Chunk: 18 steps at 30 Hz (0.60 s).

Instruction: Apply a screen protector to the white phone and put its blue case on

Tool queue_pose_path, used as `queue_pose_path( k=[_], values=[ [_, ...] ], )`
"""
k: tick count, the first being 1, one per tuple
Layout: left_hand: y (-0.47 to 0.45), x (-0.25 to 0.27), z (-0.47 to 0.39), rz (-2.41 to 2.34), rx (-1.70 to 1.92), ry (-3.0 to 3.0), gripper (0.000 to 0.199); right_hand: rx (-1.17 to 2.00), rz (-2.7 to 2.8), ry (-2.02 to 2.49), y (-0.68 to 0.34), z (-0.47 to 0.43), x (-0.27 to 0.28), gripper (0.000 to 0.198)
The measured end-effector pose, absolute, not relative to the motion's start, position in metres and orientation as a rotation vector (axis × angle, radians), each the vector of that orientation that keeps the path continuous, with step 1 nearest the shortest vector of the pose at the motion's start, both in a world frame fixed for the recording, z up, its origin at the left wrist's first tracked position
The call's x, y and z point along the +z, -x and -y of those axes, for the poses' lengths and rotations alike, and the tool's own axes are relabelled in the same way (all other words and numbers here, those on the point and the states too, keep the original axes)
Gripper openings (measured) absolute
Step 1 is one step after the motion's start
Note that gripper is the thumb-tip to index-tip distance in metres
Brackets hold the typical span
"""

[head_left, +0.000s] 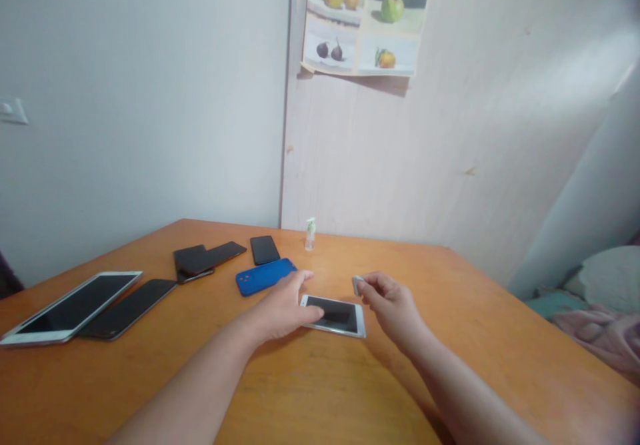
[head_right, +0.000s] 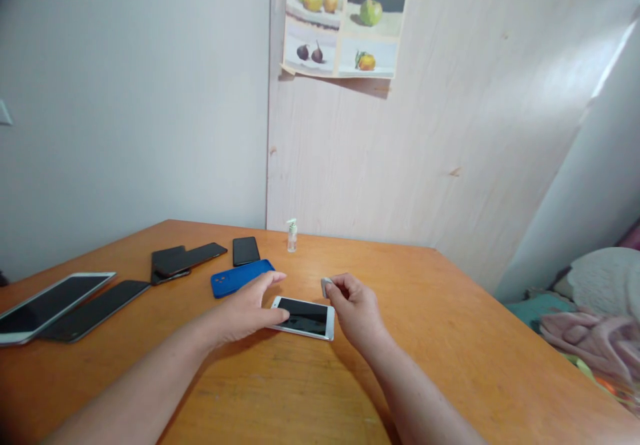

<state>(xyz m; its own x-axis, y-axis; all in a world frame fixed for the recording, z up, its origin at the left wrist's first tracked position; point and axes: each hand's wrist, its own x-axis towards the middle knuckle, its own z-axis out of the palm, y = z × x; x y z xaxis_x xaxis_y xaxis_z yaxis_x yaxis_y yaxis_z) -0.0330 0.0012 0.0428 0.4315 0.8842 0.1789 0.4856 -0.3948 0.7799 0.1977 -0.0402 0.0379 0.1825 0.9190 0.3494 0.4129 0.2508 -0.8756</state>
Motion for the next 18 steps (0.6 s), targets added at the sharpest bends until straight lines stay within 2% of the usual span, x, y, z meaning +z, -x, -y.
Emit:
queue_pose_path(
  k=[2, 4, 7, 11, 18],
  values=[
    [0.039, 0.042, -0.001, -1.18, 0.618, -2.172, 0.08, 0.579, 1.407, 1.368, -0.201, 0.038, 0.038, 0.036],
    [0.042, 0.04, -0.002, -1.189, 0.482, -2.273, 0.084, 0.579, 1.405, 1.393, -0.204, 0.036, 0.037, 0.037],
    [0.043, 0.036, -0.005, -1.197, 0.4, -2.396, 0.073, 0.554, 1.418, 1.423, -0.208, 0.033, 0.035, 0.037],
    [0.036, 0.03, -0.007, -1.208, 0.48, -2.51, 0.058, 0.402, 1.508, 1.476, -0.213, 0.032, 0.035, 0.033],
    [0.016, 0.018, 0.004, -1.225, 0.569, -2.625, 0.063, 0.129, 1.692, 1.594, -0.218, 0.031, 0.034, 0.026]
  ],
)
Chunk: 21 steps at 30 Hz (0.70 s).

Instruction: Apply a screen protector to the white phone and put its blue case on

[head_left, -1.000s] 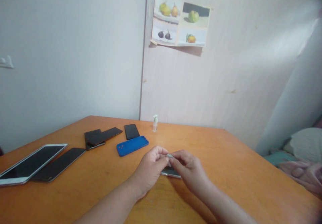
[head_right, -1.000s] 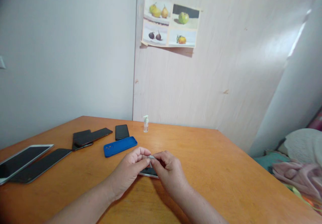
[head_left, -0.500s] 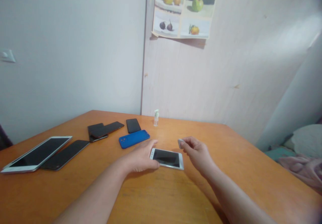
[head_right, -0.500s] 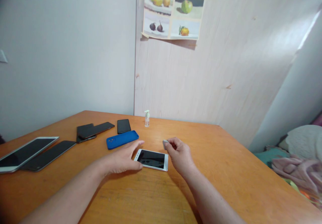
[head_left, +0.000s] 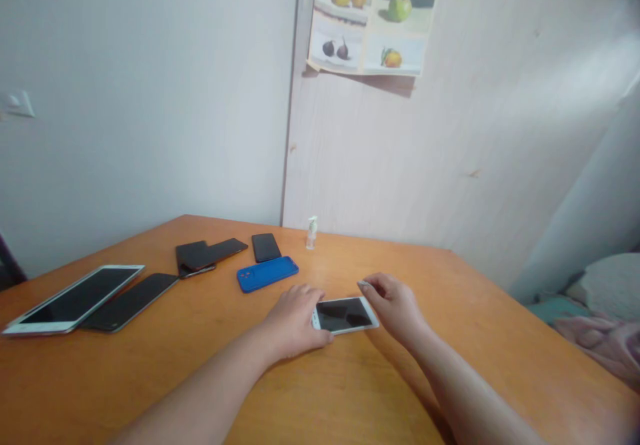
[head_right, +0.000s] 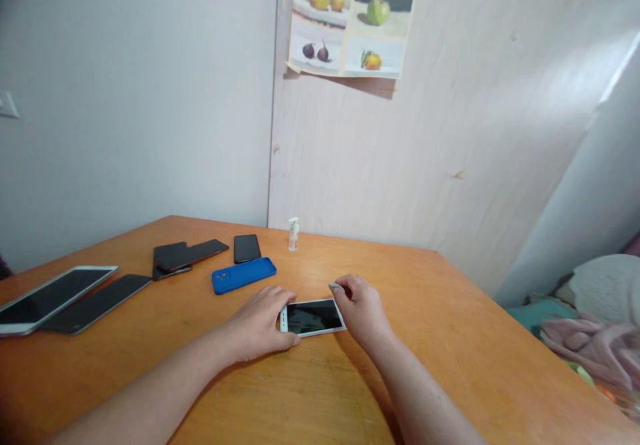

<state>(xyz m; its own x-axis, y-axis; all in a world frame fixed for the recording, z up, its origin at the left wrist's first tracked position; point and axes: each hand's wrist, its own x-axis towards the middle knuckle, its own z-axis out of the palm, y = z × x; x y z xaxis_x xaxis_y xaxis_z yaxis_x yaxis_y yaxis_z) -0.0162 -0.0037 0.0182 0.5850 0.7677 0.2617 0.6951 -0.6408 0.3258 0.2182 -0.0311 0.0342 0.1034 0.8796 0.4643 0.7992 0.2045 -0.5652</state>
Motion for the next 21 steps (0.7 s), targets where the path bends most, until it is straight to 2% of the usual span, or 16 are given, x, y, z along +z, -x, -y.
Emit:
queue_pose_path(
  k=[5, 12, 21],
  values=[
    [0.02, 0.023, 0.01, -1.282, 0.473, -2.631, 0.074, 0.082, 1.805, 1.663, -0.226, 0.026, 0.022, 0.018],
    [0.028, 0.041, 0.013, -1.301, 0.324, -2.585, 0.057, 0.069, 1.986, 1.779, -0.228, 0.022, 0.014, 0.022],
    [0.022, 0.04, 0.013, -1.309, 0.38, -2.537, 0.061, -0.049, 2.129, 1.903, -0.212, 0.03, 0.022, 0.03]
  ],
)
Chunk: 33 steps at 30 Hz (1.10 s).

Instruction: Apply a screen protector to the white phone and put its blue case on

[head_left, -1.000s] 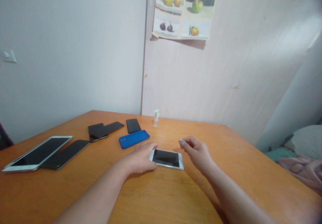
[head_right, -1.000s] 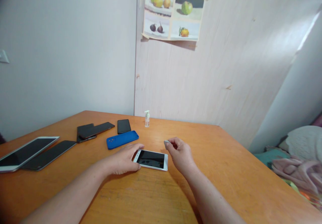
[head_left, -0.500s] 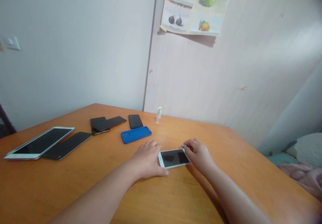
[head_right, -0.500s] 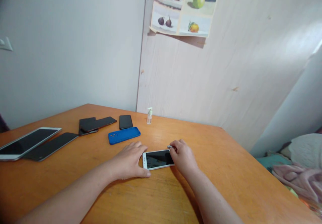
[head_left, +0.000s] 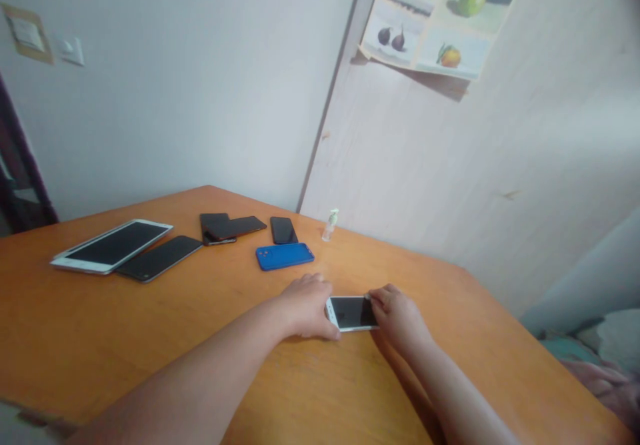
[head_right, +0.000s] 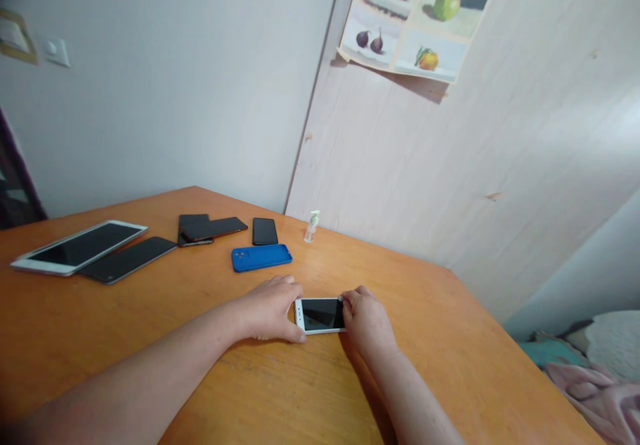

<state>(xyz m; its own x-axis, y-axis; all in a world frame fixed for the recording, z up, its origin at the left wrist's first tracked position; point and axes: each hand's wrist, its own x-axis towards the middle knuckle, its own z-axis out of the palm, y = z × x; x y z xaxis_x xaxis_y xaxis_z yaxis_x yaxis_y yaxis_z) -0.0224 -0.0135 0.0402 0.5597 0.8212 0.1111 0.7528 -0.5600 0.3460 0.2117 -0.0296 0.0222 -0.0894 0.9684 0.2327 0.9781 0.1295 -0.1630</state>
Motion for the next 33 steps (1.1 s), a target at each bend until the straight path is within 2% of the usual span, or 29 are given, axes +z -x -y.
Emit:
queue_pose_path(
  k=[9, 17, 20, 25, 33],
  values=[
    [0.02, 0.036, 0.013, -1.282, 0.417, -2.536, 0.06, -0.064, 2.469, 1.597, -0.161, 0.055, 0.032, 0.038],
    [0.02, 0.036, 0.011, -1.356, 0.395, -2.493, 0.069, -0.258, 2.398, 1.945, -0.191, 0.05, 0.033, 0.042],
    [0.02, 0.036, 0.012, -1.337, 0.399, -2.498, 0.07, -0.196, 2.43, 1.91, -0.184, 0.055, 0.033, 0.044],
    [0.02, 0.037, 0.013, -1.311, 0.42, -2.509, 0.06, 0.021, 2.602, 1.643, -0.167, 0.066, 0.032, 0.049],
    [0.021, 0.037, 0.012, -1.323, 0.414, -2.509, 0.066, -0.132, 2.374, 2.003, -0.187, 0.06, 0.024, 0.051]
  ],
)
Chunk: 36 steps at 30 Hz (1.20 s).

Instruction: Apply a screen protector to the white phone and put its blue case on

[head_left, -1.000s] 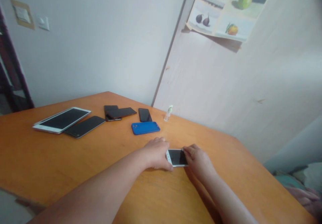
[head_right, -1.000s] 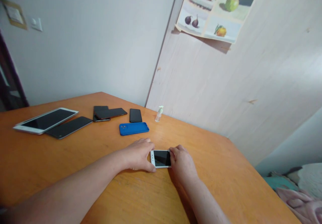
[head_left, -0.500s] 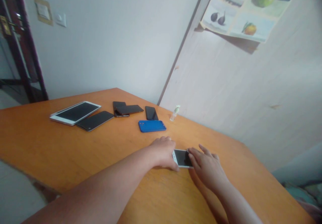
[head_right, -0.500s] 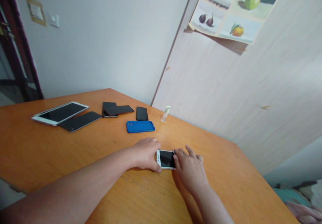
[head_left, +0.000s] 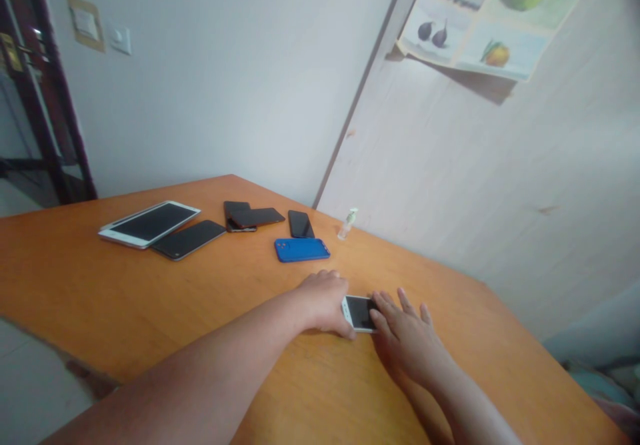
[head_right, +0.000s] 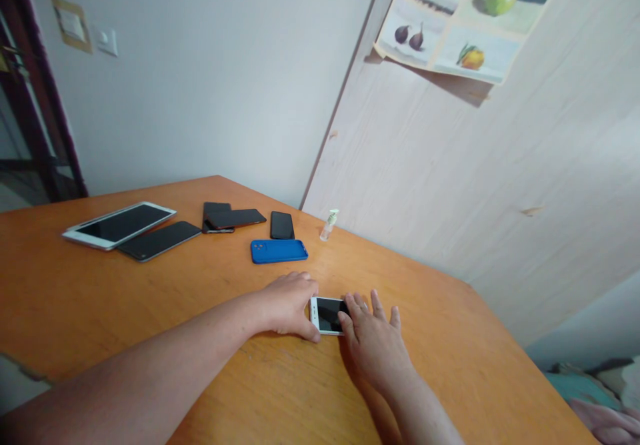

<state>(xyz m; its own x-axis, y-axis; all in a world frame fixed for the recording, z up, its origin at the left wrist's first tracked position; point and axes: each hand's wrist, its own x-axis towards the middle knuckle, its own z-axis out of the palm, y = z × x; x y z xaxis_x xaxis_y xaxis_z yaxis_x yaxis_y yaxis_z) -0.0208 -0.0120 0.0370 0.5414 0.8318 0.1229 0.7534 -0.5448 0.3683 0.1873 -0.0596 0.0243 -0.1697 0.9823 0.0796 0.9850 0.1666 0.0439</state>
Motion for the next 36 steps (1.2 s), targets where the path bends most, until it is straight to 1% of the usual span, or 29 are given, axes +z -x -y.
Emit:
queue_pose_path(
  k=[5, 7, 11, 13, 15, 18, 20, 22, 26, 28, 31, 33, 36],
  values=[
    [0.021, 0.036, 0.012, -1.305, 0.425, -2.51, 0.062, 0.157, 2.583, 1.678, -0.172, 0.07, 0.029, 0.054],
    [0.021, 0.036, 0.012, -1.303, 0.422, -2.507, 0.062, 0.13, 2.571, 1.705, -0.175, 0.07, 0.029, 0.053],
    [0.021, 0.036, 0.011, -1.319, 0.41, -2.502, 0.069, -0.114, 2.373, 2.034, -0.196, 0.061, 0.025, 0.05],
    [0.021, 0.036, 0.011, -1.321, 0.409, -2.501, 0.071, -0.157, 2.333, 2.093, -0.199, 0.06, 0.026, 0.049],
    [0.021, 0.035, 0.011, -1.311, 0.421, -2.501, 0.071, -0.074, 2.396, 2.018, -0.192, 0.065, 0.029, 0.052],
    [0.022, 0.035, 0.011, -1.285, 0.433, -2.505, 0.067, 0.159, 2.566, 1.751, -0.176, 0.077, 0.036, 0.055],
    [0.022, 0.034, 0.011, -1.268, 0.428, -2.508, 0.066, 0.225, 2.614, 1.65, -0.173, 0.08, 0.039, 0.055],
    [0.022, 0.035, 0.011, -1.258, 0.42, -2.509, 0.066, 0.166, 2.574, 1.729, -0.179, 0.079, 0.038, 0.054],
    [0.022, 0.037, 0.01, -1.268, 0.406, -2.508, 0.069, -0.081, 2.393, 2.034, -0.195, 0.071, 0.035, 0.051],
    [0.022, 0.038, 0.011, -1.264, 0.402, -2.506, 0.069, -0.048, 2.425, 2.0, -0.192, 0.073, 0.037, 0.051],
    [0.022, 0.039, 0.012, -1.265, 0.398, -2.511, 0.065, 0.15, 2.599, 1.749, -0.178, 0.081, 0.044, 0.054],
    [0.022, 0.038, 0.012, -1.275, 0.393, -2.522, 0.064, 0.211, 2.654, 1.672, -0.173, 0.084, 0.047, 0.055],
    [0.022, 0.037, 0.011, -1.275, 0.388, -2.542, 0.068, 0.117, 2.574, 1.888, -0.181, 0.081, 0.048, 0.055]
  ],
)
